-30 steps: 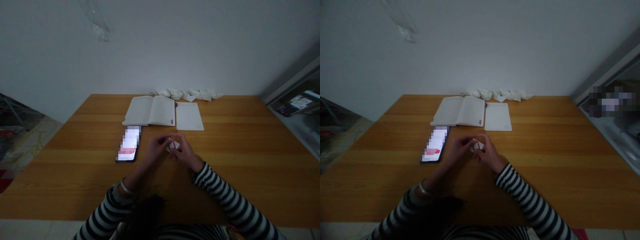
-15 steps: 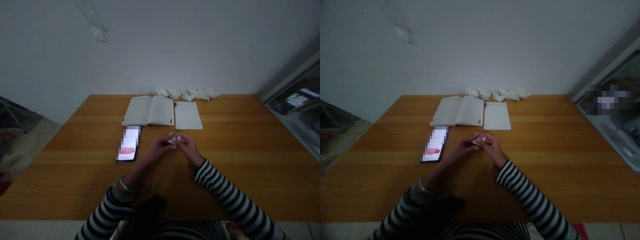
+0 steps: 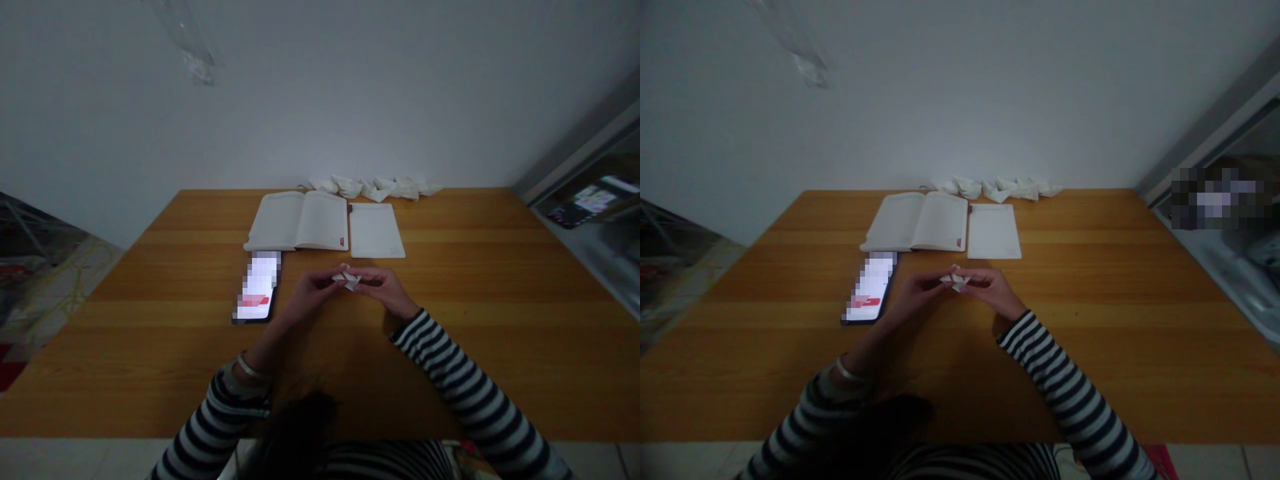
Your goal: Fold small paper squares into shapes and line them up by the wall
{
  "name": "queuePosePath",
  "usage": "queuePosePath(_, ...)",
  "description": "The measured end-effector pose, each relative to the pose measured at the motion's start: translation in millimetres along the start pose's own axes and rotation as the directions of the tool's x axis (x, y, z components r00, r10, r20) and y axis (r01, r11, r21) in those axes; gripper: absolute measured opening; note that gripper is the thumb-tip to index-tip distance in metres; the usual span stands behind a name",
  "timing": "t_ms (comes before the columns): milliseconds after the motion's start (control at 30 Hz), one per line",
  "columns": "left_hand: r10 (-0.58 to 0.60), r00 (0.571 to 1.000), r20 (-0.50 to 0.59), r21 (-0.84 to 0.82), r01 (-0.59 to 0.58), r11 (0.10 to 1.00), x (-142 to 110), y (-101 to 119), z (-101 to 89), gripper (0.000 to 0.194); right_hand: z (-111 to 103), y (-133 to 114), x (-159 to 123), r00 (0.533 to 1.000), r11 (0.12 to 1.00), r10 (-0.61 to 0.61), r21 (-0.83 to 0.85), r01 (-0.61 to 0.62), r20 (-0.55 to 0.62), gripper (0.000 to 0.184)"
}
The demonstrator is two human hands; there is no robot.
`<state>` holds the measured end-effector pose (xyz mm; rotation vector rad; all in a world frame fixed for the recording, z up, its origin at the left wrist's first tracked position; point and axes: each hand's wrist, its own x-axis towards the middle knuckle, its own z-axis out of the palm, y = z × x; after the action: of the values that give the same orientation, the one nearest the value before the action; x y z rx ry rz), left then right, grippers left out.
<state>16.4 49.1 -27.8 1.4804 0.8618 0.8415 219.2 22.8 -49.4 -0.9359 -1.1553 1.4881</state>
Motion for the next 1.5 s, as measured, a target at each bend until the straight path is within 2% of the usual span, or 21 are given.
queuePosePath(200,0.015,0.999,-0.034,0.039,-0.014,0.999,2,-5,-5.1,0.021,4,5,1,0.991,0.999,-0.054,-0.007,0.054,-0.122,0.031)
queuePosePath(333,0.030,0.999,-0.038,0.035,-0.029,0.999,3,-5,-5.9,0.018,3,3,2,0.969,0.983,-0.148,-0.137,0.123,-0.198,0.030)
queuePosePath(433,-0.030,0.990,-0.136,-0.013,0.029,1.000,3,-3,-2.0,0.020,6,0,0,0.947,0.964,-0.212,-0.211,0.161,-0.243,0.033)
queuePosePath(567,-0.129,0.960,-0.247,-0.146,0.094,0.985,4,-4,5.9,0.028,15,1,-4,0.936,0.961,-0.230,-0.212,0.176,-0.267,0.036)
queuePosePath(667,-0.162,0.946,-0.282,-0.204,0.106,0.973,5,-5,11.2,0.033,20,4,-6,0.931,0.961,-0.234,-0.209,0.179,-0.279,0.039)
queuePosePath(767,-0.198,0.949,-0.245,-0.244,0.137,0.960,5,-6,14.7,0.039,23,7,-4,0.934,0.972,-0.204,-0.178,0.156,-0.295,0.042)
queuePosePath(867,-0.204,0.962,-0.181,-0.292,0.145,0.945,3,-6,16.5,0.041,23,8,-2,0.951,0.988,-0.146,-0.098,0.123,-0.272,0.041)
queuePosePath(967,-0.198,0.964,-0.178,-0.354,0.125,0.927,1,-7,19.2,0.037,23,9,0,0.964,0.992,-0.125,-0.047,0.117,-0.236,0.047)
queuePosePath(1167,-0.214,0.925,-0.315,-0.321,0.109,0.941,-1,-11,28.1,0.035,28,12,0,0.958,0.992,-0.129,-0.030,0.126,-0.256,0.043)
queuePosePath(1233,-0.210,0.927,-0.310,-0.309,0.111,0.944,-1,-12,27.4,0.035,28,12,-1,0.961,0.990,-0.137,-0.044,0.130,-0.240,0.042)
queuePosePath(1400,-0.253,0.952,-0.175,-0.287,0.196,0.938,1,-12,18.2,0.032,21,14,0,0.986,0.980,-0.129,-0.167,0.111,-0.101,0.040)
queuePosePath(1500,-0.253,0.943,-0.218,-0.214,0.207,0.955,1,-10,15.9,0.028,19,18,-1,0.989,0.964,-0.121,-0.249,0.096,-0.085,0.039)
